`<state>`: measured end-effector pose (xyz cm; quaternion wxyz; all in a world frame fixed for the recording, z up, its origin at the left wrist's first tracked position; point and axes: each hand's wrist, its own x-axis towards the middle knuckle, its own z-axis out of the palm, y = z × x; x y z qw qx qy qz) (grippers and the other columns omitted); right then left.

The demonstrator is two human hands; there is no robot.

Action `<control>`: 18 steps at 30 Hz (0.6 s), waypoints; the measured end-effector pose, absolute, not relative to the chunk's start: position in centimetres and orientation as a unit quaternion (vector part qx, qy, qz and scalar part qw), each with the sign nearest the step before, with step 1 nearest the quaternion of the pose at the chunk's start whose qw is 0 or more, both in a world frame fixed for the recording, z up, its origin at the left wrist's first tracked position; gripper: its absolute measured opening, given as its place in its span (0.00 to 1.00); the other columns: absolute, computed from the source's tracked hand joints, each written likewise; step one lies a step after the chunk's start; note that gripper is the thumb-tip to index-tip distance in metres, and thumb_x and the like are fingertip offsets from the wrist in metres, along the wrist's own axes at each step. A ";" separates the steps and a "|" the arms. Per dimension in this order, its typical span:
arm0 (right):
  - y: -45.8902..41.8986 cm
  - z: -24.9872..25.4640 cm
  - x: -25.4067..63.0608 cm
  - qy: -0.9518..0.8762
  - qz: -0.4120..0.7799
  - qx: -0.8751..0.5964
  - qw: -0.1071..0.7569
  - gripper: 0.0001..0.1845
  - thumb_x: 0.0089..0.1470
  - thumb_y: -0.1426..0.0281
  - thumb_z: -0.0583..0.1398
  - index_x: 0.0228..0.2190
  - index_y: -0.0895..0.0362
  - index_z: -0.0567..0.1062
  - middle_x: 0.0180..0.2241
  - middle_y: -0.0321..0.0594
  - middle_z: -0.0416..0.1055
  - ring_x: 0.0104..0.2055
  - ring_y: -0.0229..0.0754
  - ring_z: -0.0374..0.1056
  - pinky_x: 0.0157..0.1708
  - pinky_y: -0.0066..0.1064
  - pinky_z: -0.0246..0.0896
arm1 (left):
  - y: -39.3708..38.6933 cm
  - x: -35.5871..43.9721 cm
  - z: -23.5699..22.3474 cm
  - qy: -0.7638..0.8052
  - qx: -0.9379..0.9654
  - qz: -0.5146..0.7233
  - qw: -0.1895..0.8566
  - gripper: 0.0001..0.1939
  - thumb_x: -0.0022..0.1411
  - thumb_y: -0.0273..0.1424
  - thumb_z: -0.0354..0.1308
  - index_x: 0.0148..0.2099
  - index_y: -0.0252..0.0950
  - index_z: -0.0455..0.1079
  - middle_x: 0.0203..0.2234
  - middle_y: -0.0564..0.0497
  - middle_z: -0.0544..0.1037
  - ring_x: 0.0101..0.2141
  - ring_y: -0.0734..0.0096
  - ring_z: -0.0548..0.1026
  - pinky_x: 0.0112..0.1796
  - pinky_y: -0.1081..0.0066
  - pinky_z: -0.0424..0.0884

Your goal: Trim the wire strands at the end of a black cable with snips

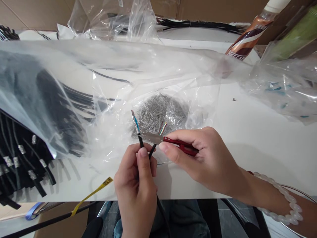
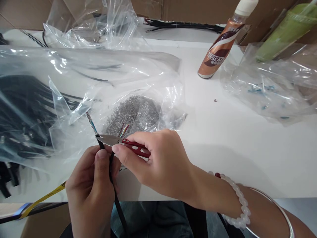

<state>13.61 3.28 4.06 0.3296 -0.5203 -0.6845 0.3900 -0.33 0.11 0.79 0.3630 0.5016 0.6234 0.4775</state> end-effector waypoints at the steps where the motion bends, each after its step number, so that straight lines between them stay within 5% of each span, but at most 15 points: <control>1: 3.3 4.0 13.6 -0.680 0.397 -0.521 0.329 0.17 0.62 0.63 0.58 0.25 0.59 0.76 0.16 0.28 0.52 0.19 0.26 0.45 0.18 0.19 0.42 | 0.1 -0.4 0.8 0.624 0.502 0.478 0.362 0.15 0.72 0.34 0.49 0.32 0.37 0.66 0.17 0.60 0.60 0.18 0.81 0.58 0.18 0.77 0.55; 18: 3.7 3.6 13.4 -0.669 0.401 -0.533 0.328 0.19 0.62 0.63 0.57 0.24 0.59 0.76 0.17 0.29 0.58 0.21 0.27 0.50 0.20 0.22 0.46 | 0.6 0.0 0.8 0.636 0.487 0.455 0.389 0.14 0.71 0.35 0.49 0.30 0.38 0.64 0.18 0.60 0.61 0.20 0.80 0.59 0.20 0.77 0.56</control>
